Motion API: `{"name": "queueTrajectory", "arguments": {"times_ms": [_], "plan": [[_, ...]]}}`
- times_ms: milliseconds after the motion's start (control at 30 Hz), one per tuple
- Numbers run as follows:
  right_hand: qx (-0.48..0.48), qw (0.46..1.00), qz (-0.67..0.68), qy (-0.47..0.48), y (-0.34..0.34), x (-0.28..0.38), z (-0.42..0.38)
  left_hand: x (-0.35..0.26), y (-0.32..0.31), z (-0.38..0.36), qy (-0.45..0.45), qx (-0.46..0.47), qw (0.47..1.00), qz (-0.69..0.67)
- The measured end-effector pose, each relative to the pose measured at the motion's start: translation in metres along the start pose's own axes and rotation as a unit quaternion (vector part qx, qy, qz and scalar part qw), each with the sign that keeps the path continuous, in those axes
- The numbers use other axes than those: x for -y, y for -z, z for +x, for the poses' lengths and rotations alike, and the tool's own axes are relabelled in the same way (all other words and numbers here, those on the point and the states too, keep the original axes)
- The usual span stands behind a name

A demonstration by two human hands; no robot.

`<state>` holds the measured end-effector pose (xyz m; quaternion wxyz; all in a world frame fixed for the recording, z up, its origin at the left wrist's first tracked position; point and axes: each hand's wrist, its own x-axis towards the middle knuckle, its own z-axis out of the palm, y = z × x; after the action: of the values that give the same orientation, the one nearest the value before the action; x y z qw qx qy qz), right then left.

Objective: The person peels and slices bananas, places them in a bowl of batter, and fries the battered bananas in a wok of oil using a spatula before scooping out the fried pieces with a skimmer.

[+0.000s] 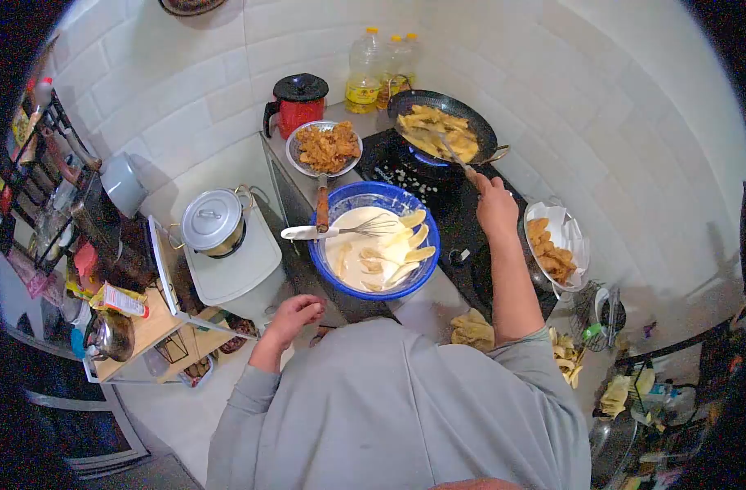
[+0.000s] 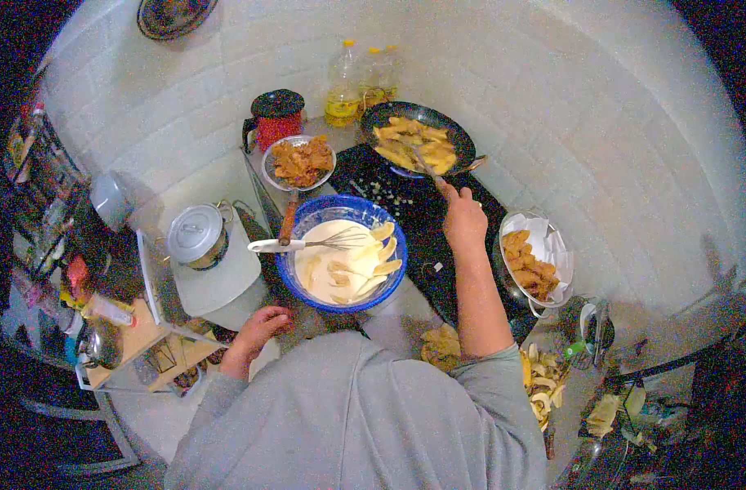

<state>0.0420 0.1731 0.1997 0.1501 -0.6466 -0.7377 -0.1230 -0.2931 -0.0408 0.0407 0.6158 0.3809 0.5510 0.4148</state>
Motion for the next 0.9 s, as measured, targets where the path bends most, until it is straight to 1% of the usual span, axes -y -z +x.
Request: {"name": "queueTrajectory", "arguments": {"times_ms": [33,100,167,233,300,333,400,433,500,567,600,633,667,733,833,867,900], "plan": [[-0.012,1.000,0.008,0.007,0.004,-0.001,0.001,0.005,0.004,-0.001,-0.002,0.000,1.000,0.000],[-0.023,1.000,0.017,0.012,0.012,-0.004,0.001,0.015,0.013,-0.003,0.027,-0.056,0.998,-0.025],[-0.052,0.995,0.081,0.024,0.027,-0.010,0.002,0.024,0.023,-0.005,0.035,-0.053,0.998,-0.024],[-0.044,0.994,0.095,0.013,0.045,-0.015,0.001,0.034,0.033,-0.007,0.044,-0.049,0.998,-0.023],[-0.063,0.993,0.099,0.009,0.056,-0.024,-0.002,0.042,0.040,-0.008,0.044,-0.048,0.997,-0.044],[-0.061,0.992,0.111,0.002,0.067,-0.024,-0.006,0.039,0.038,-0.011,0.044,-0.047,0.997,-0.042],[-0.055,0.990,0.129,0.008,0.084,-0.029,-0.013,0.030,0.033,-0.021,0.068,-0.109,0.990,-0.058],[-0.049,0.988,0.148,0.015,0.089,-0.030,-0.015,0.031,0.034,-0.022,0.068,-0.109,0.990,-0.058],[-0.035,0.990,0.135,0.003,0.095,-0.028,-0.021,0.038,0.040,-0.024,0.086,-0.090,0.992,-0.038],[-0.021,0.992,0.122,-0.009,0.098,-0.022,-0.021,0.045,0.044,-0.022,0.091,-0.097,0.990,-0.041],[0.006,0.994,0.112,-0.018,0.099,-0.017,-0.022,0.046,0.044,-0.022,0.097,-0.104,0.989,-0.044],[0.034,0.994,0.103,-0.026,0.099,-0.013,-0.022,0.046,0.045,-0.023,0.097,-0.105,0.989,-0.044],[0.033,0.994,0.104,-0.026,0.092,-0.015,-0.019,0.044,0.045,-0.024,0.098,-0.110,0.988,-0.046],[-0.009,0.998,0.048,0.036,0.063,-0.020,-0.013,0.042,0.045,-0.024,0.097,-0.117,0.987,-0.048],[-0.010,0.998,0.060,0.034,0.036,-0.012,-0.004,0.045,0.046,-0.026,0.086,-0.125,0.987,-0.053],[-0.033,0.997,0.047,0.056,0.014,-0.020,0.001,0.048,0.046,-0.026,0.092,-0.131,0.985,-0.060],[-0.034,0.997,0.047,0.055,0.008,-0.020,0.002,0.049,0.046,-0.026,0.098,-0.136,0.983,-0.067]]}}
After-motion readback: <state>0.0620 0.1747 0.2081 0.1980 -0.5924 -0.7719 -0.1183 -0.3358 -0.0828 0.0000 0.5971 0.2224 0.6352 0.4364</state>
